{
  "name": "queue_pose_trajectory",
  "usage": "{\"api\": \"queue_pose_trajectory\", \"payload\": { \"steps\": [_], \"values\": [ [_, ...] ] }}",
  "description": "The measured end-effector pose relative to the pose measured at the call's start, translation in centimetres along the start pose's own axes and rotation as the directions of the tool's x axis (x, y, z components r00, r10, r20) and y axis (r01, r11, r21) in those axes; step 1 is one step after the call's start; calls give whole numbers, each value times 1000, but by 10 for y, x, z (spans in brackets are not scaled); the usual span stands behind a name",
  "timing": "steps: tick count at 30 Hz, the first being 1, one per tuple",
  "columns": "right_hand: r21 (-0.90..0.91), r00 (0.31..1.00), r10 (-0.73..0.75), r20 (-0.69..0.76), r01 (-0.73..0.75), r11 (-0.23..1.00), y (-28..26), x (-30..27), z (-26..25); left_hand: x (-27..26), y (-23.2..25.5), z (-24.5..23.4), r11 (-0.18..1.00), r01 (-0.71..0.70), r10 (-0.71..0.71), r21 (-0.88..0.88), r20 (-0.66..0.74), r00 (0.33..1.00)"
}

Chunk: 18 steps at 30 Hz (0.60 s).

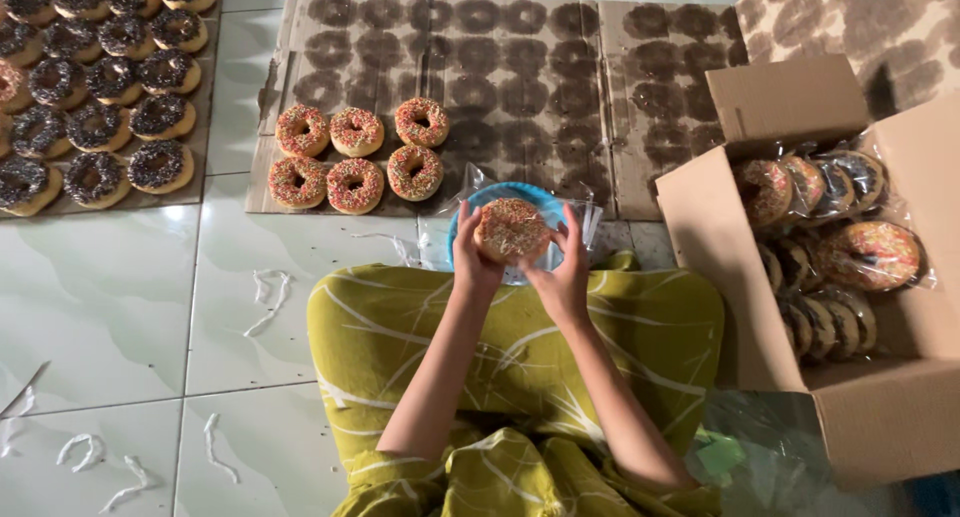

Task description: The person sits on the floor and individually places donuts into clear plastic bags, then puts the sealed bags into a cardboard box. The donuts include chocolate and sprinkled varieties.

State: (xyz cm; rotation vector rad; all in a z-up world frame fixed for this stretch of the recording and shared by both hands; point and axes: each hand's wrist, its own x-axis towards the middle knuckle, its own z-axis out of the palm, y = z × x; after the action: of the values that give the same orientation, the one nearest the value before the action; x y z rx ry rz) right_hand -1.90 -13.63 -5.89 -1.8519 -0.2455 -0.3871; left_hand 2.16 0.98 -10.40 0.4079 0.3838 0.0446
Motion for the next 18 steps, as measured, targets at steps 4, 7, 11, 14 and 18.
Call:
{"api": "queue_pose_trajectory", "payload": {
  "steps": [4, 7, 11, 14, 18],
  "values": [
    [83, 992, -45, 119, 35, 996, -6, -5, -15, -2, -2, 2, 997, 18, -14, -74, 64, 998],
    [-32, 995, -44, 91, 47, 998, -10, -6, -17, -1, -2, 2, 998, 23, -20, -50, 57, 998],
    [-106, 1000, -9, -26, 6, 994, -12, -5, -6, -6, -19, 0, 994, 104, -101, -14, 150, 983],
    [-81, 993, -68, -96, 60, 995, -9, -5, 1, -9, -36, -1, 994, 110, -105, -8, 210, 972],
    [18, 994, -79, -82, 80, 997, 3, -3, 1, -9, -40, -1, 976, 205, -187, -77, 191, 964]
  ]
}}
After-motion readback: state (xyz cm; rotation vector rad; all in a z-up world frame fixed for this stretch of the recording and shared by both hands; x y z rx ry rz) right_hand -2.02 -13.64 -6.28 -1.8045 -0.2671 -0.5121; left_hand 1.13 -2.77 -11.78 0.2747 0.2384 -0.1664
